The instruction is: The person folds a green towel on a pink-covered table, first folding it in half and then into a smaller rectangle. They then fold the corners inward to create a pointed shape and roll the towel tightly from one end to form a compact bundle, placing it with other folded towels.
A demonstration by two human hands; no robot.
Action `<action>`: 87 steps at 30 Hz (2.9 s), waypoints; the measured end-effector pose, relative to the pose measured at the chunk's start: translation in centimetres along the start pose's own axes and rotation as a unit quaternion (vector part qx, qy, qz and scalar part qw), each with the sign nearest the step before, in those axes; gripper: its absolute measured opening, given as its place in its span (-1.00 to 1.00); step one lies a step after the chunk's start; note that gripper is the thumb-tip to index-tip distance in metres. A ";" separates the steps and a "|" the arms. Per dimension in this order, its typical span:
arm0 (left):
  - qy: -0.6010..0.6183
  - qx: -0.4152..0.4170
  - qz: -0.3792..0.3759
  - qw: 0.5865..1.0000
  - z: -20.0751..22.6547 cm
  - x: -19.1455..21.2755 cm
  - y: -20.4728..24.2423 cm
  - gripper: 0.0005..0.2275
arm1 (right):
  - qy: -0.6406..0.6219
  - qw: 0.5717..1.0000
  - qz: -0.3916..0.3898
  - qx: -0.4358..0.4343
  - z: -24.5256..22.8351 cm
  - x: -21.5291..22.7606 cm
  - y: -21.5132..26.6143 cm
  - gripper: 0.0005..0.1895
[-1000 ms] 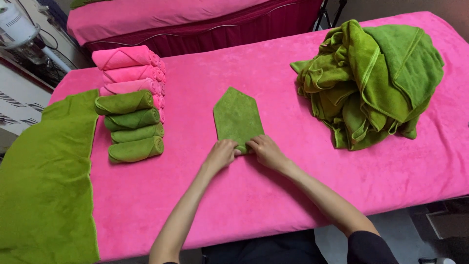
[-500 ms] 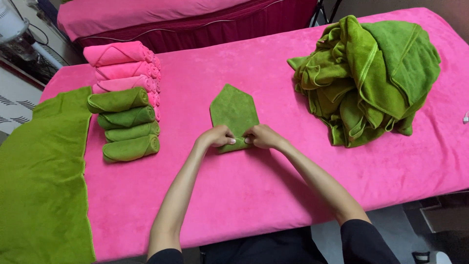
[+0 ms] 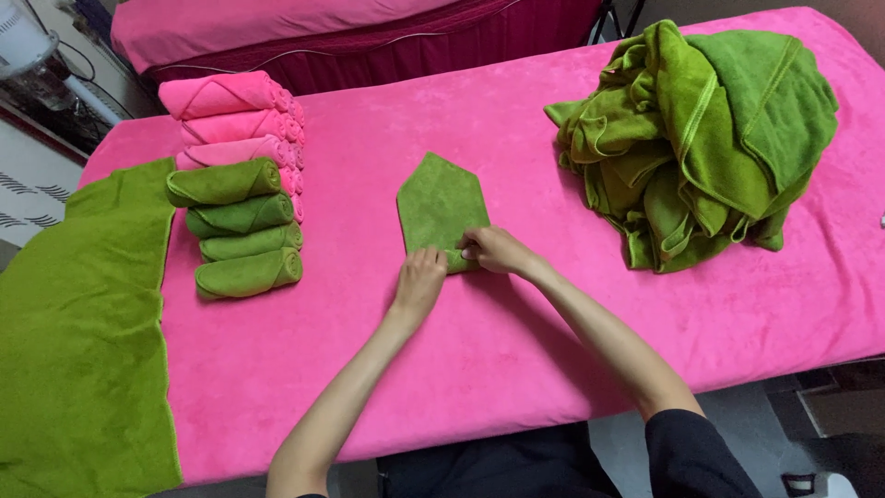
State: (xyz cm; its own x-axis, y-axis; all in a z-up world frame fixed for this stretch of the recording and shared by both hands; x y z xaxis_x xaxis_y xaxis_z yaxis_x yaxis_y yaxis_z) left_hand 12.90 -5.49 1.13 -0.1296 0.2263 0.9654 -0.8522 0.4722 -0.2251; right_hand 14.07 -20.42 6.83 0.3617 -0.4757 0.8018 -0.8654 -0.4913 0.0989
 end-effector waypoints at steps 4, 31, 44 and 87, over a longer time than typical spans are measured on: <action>-0.096 -0.083 0.134 0.983 1.9 3.1 1.9 -0.68 | 0.032 0.991 0.103 0.073 -0.5 -0.6 0.7 -0.82; 0.234 0.075 -0.290 0.925 -3.9 5.9 -6.2 -0.76 | 0.046 0.995 0.072 0.055 -0.8 3.0 -0.1 -0.67; 0.214 0.080 -0.177 0.957 -6.6 2.3 -8.8 -0.77 | 0.005 1.000 -0.026 -0.010 1.5 3.7 -3.6 -0.70; 0.074 -0.015 -0.035 0.997 -4.0 4.4 -7.9 -0.67 | 0.116 0.984 0.059 0.119 2.3 3.4 -4.7 -0.61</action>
State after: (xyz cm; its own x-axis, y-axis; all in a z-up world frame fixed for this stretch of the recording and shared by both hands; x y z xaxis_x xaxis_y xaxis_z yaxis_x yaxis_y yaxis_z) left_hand 21.10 -4.80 6.62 0.0081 0.3143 0.9493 -0.8409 0.5159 -0.1636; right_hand 20.16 -21.42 7.71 0.1513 -0.3740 0.9150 -0.7809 -0.6128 -0.1213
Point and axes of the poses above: each hand's wrist, its own y-axis away from the middle knuckle, its own x-axis out of the back of the hand, z = x × y, the point moved 7 cm from there along -y, towards the middle knuckle, and after that the axes turned 7 degrees about x, right-handed, at the moved point
